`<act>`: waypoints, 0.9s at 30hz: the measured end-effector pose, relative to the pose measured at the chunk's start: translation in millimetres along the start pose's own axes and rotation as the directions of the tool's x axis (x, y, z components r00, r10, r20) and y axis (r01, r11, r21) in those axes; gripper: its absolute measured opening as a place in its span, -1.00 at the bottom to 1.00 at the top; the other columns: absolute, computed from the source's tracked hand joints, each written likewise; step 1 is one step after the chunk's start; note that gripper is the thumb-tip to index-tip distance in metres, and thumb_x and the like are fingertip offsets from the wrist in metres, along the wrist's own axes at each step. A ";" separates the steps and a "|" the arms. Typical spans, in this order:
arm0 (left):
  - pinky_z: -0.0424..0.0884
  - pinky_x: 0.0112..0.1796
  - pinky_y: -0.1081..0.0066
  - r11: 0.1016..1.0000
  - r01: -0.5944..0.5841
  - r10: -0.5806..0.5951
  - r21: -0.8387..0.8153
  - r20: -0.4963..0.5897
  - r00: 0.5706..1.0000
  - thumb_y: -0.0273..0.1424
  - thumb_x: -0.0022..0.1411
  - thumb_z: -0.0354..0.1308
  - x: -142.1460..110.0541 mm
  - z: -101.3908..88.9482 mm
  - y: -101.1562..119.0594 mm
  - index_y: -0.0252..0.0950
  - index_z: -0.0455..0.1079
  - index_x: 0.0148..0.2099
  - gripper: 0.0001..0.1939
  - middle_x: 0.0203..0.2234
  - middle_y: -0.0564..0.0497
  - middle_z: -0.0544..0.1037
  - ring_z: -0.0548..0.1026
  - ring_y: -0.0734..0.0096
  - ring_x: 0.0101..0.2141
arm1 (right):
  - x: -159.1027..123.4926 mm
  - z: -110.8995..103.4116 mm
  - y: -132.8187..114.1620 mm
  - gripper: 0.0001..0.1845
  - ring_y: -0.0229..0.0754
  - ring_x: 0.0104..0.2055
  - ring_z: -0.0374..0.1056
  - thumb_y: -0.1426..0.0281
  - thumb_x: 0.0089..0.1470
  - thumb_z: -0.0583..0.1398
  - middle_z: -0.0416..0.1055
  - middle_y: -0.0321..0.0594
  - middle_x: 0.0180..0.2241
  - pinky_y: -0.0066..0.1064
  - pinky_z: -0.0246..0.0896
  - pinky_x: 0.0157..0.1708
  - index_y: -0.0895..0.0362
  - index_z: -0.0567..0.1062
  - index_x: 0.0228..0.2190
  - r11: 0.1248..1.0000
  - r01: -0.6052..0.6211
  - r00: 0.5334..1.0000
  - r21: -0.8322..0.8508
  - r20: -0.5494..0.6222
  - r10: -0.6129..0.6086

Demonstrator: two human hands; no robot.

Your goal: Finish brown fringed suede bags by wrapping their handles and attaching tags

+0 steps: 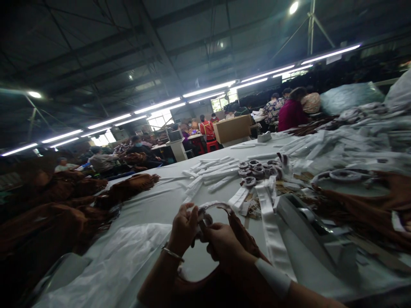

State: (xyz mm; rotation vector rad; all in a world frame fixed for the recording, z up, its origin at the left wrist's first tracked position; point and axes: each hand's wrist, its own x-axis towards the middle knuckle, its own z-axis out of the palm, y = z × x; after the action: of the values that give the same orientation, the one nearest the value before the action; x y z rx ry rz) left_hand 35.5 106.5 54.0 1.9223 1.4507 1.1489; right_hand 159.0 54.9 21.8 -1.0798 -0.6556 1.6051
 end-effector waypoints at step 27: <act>0.11 -0.50 0.43 0.993 0.034 -0.031 -0.111 0.030 0.999 -0.07 0.32 -0.03 -14.9 -3.0 3.4 -0.22 0.21 -0.51 -0.56 -0.65 0.11 0.27 0.22 0.44 -0.56 | -1.9 4.3 12.1 -0.43 -0.45 -0.77 -0.03 0.03 -0.37 0.43 0.28 -0.39 -0.72 -0.55 -0.22 -0.76 0.19 0.45 -0.44 0.994 0.106 0.994 0.031 0.009 -0.107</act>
State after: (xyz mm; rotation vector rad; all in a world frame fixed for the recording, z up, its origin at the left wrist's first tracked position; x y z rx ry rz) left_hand 33.4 91.1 53.2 1.8259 1.3688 1.1587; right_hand 149.7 49.9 14.1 -0.9982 -0.6824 1.5254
